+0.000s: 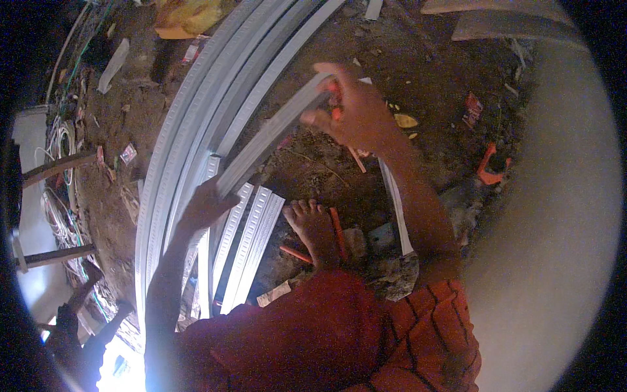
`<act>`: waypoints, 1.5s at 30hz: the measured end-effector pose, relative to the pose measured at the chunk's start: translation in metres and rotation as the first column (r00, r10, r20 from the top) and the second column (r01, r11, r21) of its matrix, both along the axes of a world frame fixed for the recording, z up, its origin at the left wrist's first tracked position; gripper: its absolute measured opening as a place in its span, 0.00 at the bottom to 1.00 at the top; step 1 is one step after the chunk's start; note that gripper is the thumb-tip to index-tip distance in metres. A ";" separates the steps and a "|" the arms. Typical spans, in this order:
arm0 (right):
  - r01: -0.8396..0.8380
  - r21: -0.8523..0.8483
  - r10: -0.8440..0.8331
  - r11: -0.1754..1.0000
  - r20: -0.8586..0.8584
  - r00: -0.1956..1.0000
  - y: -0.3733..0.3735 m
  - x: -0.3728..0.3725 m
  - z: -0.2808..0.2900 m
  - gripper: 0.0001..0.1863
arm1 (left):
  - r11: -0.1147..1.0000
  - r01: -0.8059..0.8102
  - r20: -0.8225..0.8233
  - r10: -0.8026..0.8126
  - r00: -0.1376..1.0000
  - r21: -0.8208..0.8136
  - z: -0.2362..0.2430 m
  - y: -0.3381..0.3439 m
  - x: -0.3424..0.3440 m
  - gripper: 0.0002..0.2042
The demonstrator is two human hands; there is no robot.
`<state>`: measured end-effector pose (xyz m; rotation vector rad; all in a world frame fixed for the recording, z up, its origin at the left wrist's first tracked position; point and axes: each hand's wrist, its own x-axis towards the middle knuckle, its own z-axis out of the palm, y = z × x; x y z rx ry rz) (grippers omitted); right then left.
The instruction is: The person cuts long silver metal profiles into shorter segments using red-handled shears and a wooden mallet. They repeatedly measure, cut, and strike the profiles to separate them, then stack the finished pieces on the ground.
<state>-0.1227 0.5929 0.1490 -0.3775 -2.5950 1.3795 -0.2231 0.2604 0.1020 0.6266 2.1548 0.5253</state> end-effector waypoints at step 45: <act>-0.040 -0.353 -0.032 0.935 -0.194 0.980 -0.064 -0.023 -0.049 0.31 | 0.601 -0.582 0.410 0.414 0.813 0.548 0.034 0.147 0.010 0.10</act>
